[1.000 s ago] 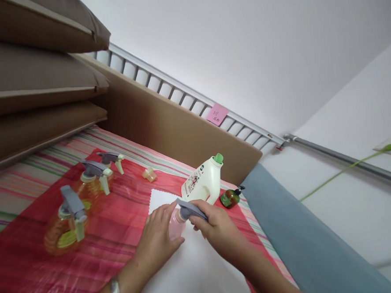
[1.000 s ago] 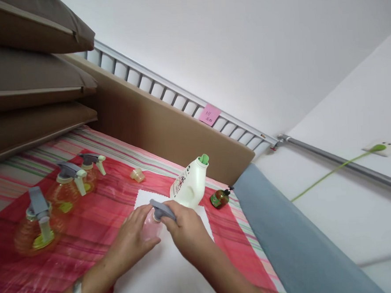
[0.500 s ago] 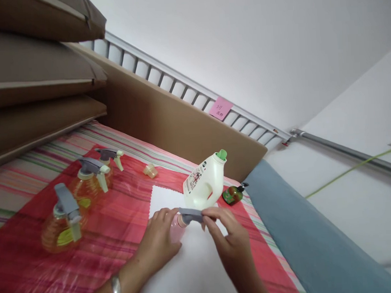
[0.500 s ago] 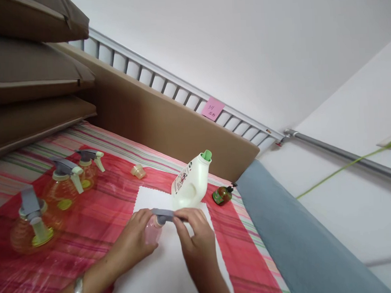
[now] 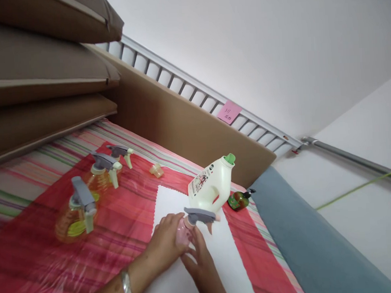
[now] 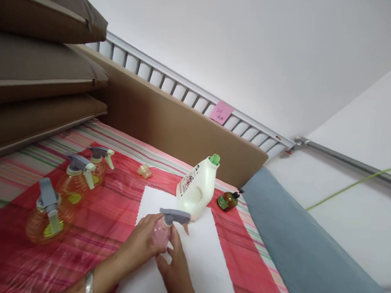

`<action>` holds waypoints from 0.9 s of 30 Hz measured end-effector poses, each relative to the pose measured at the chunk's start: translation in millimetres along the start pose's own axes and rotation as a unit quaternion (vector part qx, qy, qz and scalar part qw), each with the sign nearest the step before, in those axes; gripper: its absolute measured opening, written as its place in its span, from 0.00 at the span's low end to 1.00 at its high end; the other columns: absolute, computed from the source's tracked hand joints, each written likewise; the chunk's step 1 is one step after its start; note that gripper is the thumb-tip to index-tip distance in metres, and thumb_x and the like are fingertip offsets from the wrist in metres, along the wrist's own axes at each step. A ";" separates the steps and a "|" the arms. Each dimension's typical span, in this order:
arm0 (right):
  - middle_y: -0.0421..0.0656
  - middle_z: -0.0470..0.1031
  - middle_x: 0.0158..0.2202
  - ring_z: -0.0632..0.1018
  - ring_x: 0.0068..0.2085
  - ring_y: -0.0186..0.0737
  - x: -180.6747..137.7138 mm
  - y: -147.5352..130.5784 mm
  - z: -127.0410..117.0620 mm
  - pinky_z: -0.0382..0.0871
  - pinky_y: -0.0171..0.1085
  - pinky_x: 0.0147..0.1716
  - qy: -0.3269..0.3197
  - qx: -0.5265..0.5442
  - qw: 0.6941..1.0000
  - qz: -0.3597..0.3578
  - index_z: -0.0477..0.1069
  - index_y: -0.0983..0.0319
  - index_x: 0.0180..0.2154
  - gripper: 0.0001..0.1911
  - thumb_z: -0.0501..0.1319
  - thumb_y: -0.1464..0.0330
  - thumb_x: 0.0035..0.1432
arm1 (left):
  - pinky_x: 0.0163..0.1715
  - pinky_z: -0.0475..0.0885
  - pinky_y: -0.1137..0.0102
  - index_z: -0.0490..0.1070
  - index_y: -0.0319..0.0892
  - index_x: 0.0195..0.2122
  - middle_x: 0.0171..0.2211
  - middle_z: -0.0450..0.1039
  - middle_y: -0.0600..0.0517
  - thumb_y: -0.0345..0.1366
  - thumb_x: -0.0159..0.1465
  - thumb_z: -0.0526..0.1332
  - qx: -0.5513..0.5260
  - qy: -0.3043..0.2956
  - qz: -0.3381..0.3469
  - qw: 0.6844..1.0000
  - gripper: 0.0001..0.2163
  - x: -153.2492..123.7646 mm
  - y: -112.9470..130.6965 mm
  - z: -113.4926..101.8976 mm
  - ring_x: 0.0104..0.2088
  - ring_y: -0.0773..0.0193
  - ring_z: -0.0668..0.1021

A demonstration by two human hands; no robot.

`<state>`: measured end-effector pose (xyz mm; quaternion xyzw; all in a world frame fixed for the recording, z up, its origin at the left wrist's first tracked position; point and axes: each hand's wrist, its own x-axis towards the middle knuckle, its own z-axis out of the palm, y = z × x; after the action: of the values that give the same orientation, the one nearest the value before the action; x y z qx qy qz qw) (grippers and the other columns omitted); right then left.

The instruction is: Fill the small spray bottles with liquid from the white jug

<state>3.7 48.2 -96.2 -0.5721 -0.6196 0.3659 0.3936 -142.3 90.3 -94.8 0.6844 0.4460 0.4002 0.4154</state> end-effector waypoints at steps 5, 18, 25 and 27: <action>0.48 0.72 0.48 0.73 0.50 0.48 10.3 7.7 4.9 0.66 0.46 0.49 -0.022 -0.046 0.999 0.000 0.59 0.60 0.53 0.33 0.62 0.73 0.43 | 0.52 0.62 0.61 0.66 0.49 0.52 0.52 0.68 0.49 0.29 0.49 0.61 -0.121 -0.113 0.041 0.985 0.27 1.8 10.9 -25.5 0.53 0.52 0.68; 0.42 0.73 0.43 0.76 0.44 0.43 20.9 -15.4 27.3 0.70 0.40 0.43 -0.018 0.013 0.997 -0.069 0.58 0.58 0.48 0.33 0.61 0.79 0.37 | 0.44 0.67 0.69 0.74 0.45 0.45 0.39 0.75 0.49 0.28 0.57 0.56 -0.225 -0.002 0.070 0.972 0.16 4.8 25.8 -11.9 0.39 0.60 0.74; 0.39 0.74 0.42 0.76 0.43 0.44 20.4 -28.4 28.5 0.70 0.40 0.42 0.002 0.061 0.997 -0.056 0.60 0.56 0.47 0.35 0.63 0.81 0.34 | 0.45 0.68 0.66 0.73 0.46 0.44 0.40 0.75 0.49 0.34 0.58 0.56 -0.247 -0.096 0.060 0.962 0.14 11.0 22.6 -28.4 0.42 0.58 0.75; 0.39 0.74 0.43 0.76 0.43 0.44 20.4 -26.4 30.3 0.70 0.41 0.42 0.005 0.062 0.997 -0.052 0.61 0.56 0.46 0.35 0.64 0.81 0.34 | 0.42 0.69 0.65 0.73 0.45 0.39 0.35 0.75 0.50 0.34 0.55 0.59 -0.226 -0.045 0.029 0.973 0.11 12.8 18.6 -27.0 0.39 0.56 0.75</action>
<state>-35.6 66.5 -83.7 -0.5151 -0.6226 0.3799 0.4502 -158.3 103.3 -66.3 0.6026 0.3046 0.4718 0.5671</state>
